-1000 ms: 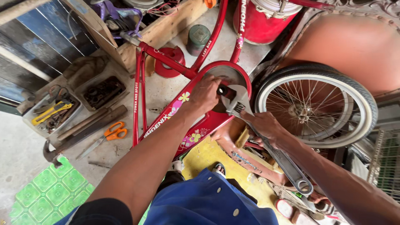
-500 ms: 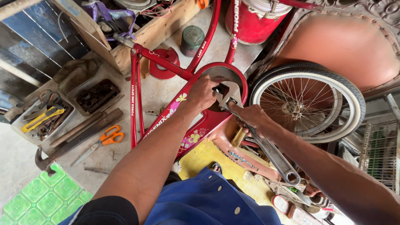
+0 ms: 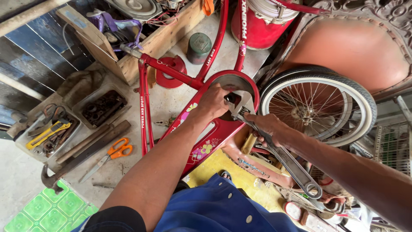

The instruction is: The person works on the bottom bracket of a red bicycle frame, using a wrench to loosen and remove a component. They then wipe the area with a cloth.

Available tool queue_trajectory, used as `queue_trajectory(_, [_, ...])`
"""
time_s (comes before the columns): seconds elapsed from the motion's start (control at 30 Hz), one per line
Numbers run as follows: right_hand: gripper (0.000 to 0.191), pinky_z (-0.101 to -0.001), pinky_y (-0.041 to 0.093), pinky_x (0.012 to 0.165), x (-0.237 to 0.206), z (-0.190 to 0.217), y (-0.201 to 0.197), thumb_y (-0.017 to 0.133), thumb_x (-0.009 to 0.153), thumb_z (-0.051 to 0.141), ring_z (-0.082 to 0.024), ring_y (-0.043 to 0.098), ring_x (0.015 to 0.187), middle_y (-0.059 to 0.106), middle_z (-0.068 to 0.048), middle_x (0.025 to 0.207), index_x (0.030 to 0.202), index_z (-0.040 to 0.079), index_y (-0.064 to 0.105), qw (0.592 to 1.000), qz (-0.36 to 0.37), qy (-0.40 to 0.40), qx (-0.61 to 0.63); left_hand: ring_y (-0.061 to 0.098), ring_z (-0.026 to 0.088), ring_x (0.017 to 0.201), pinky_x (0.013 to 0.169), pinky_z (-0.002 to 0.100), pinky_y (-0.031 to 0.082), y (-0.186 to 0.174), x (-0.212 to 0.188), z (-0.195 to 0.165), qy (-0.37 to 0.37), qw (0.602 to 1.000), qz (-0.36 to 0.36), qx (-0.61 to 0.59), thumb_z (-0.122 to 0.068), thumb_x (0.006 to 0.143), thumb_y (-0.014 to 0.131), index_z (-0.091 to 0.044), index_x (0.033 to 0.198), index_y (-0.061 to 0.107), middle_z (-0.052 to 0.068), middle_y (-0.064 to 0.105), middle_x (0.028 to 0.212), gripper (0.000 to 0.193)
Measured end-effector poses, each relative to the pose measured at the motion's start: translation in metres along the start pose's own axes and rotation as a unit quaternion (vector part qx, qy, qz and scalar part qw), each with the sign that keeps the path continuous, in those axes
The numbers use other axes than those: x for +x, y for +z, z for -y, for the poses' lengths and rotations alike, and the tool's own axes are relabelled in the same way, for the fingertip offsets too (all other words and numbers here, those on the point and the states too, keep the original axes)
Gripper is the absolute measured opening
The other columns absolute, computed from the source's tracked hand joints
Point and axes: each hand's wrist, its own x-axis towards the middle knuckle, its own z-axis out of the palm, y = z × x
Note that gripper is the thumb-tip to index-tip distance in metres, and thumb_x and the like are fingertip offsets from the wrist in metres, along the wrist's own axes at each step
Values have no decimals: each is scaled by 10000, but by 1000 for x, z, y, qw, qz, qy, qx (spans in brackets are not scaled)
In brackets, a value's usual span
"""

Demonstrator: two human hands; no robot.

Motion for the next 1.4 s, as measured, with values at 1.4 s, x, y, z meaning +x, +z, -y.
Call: queue_trajectory(1.4, [578,-337,296,359,5,7,-12,679,911,552,-126,385,389,506,-46,537,653,40,607,998,15,-40,-53,650,308,1124,1029,375,511,17,18,16,37,999,-34,-11,-45,805,726,-59,1009,790,161,694,1091,214])
